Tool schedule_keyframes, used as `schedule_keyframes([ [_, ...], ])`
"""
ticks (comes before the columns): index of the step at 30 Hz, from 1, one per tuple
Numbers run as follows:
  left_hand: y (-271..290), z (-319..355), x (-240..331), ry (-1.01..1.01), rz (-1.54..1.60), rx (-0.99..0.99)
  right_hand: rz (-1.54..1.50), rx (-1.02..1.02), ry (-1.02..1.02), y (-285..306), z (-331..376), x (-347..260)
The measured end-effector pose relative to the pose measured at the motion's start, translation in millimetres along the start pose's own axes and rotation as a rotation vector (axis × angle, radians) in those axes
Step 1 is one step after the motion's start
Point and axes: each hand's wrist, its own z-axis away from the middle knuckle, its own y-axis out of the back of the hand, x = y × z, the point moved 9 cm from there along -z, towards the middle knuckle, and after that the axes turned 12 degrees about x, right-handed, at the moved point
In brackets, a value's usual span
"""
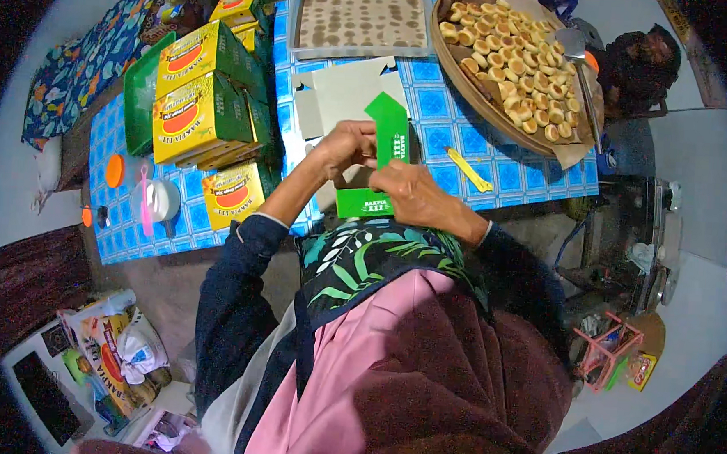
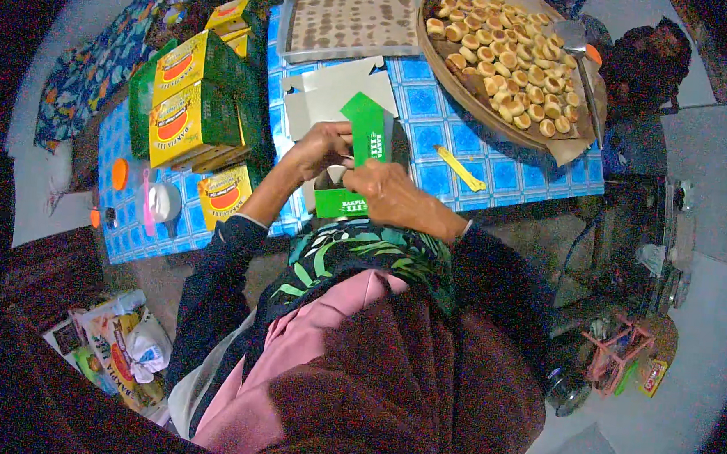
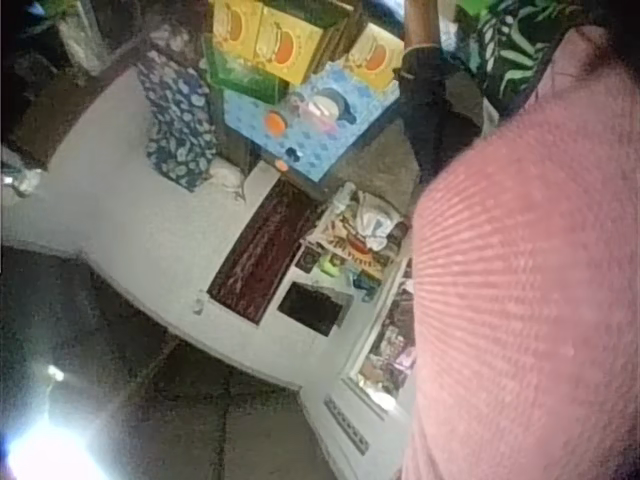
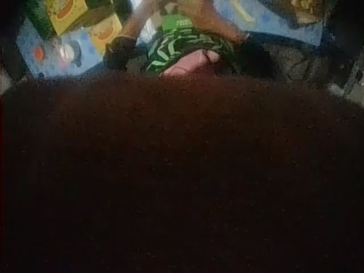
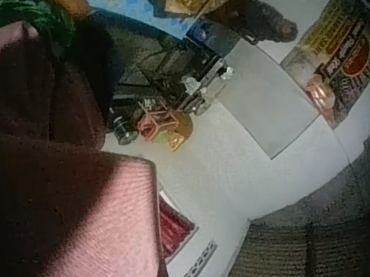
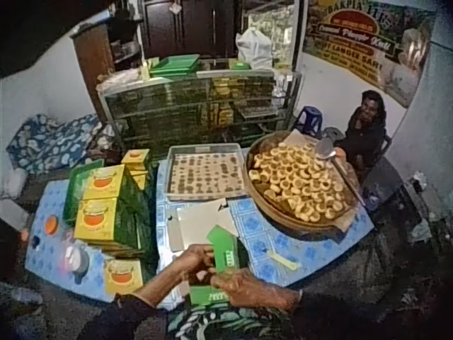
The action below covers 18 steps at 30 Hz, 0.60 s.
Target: The person assembles cardboard boxes by folding the flaps and interlocking the tabs by hand, then places an assembled box onto a stack. The person also removes lids from pots and wipes a lid with a cloth.
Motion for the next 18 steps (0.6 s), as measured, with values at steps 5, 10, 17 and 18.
schedule_keyframes([
  [5, -14.1, 12.1, 21.1, -0.161, -0.139, -0.018, -0.077, 0.160, 0.131, -12.3, -1.7, -27.0],
  [10, -36.5, 33.6, 39.5, -0.335, -0.768, -0.088, 0.004, 0.404, 0.350, 11.3, 4.1, -63.8],
  [17, -35.8, 32.5, -2.4, -0.186, -0.480, -0.093, 0.023, 0.484, -0.278, 73.5, 7.3, 38.2],
  [18, -37.5, 32.9, -5.2, -0.154, -0.400, -0.074, -0.198, 0.364, -0.508, 57.0, 29.6, 79.5],
])
